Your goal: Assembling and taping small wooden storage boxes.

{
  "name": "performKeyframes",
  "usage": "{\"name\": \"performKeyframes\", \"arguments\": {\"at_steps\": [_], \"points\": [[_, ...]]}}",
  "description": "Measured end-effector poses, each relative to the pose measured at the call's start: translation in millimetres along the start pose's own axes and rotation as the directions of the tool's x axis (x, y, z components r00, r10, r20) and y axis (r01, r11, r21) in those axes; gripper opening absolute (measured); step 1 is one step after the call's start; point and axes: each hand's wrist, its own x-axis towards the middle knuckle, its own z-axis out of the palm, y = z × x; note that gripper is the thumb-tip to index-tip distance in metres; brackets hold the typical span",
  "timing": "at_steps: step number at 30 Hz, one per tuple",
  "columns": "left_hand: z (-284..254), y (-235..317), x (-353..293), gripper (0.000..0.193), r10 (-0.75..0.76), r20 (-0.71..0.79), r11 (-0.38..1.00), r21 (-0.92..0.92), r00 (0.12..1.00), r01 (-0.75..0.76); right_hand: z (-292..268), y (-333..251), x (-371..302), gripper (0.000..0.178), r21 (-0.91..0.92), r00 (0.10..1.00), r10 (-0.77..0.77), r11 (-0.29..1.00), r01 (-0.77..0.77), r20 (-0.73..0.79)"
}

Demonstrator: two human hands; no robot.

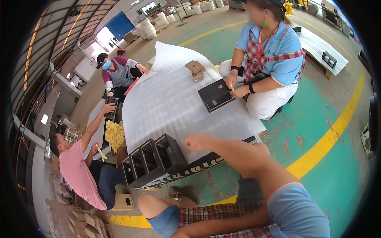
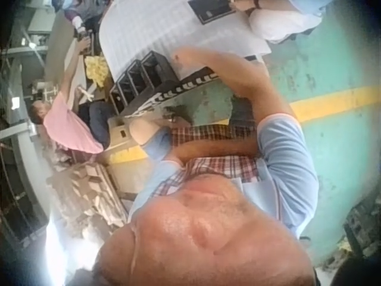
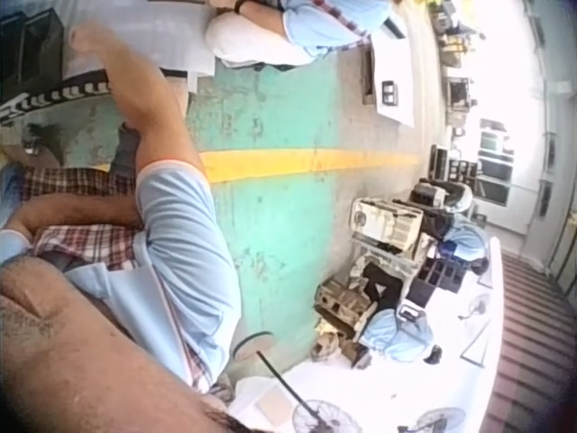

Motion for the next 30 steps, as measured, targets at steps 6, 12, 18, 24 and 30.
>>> {"name": "performKeyframes", "arguments": {"at_steps": [6, 12, 18, 24, 30], "points": [[10.3, -5.3, 4.2, 0.060, -0.022, 0.000, 1.000, -0.004, 1.000, 0.022, 0.3, 10.0, -0.7, 0.024, 0.026, 0.997, -0.036, 0.999, 0.038, -0.063], [12.7, -14.2, 5.2, 0.063, -0.050, -0.027, 0.999, -0.005, 0.998, 0.050, -9.1, 4.3, -8.6, 0.026, 0.039, 1.000, -0.011, 0.999, 0.012, -0.030], [13.8, -20.8, 16.5, 0.065, 0.022, -0.231, 0.983, -0.175, 0.973, -0.064, -25.5, 6.0, -23.7, 0.028, 0.101, 0.996, 0.008, 0.995, 0.001, -0.084], [3.6, 20.3, 9.4, 0.055, 0.160, -0.039, 0.978, 0.142, 0.986, -0.153, -32.1, 3.1, -31.0, 0.029, 0.135, 0.994, 0.037, 0.991, -0.023, -0.103], [-28.1, 6.2, 16.4, 0.030, 0.112, -0.219, 0.994, 0.010, 0.969, -0.113, -33.2, -5.6, -19.3, 0.022, 0.175, 0.988, -0.005, 0.984, 0.033, -0.156]]}}
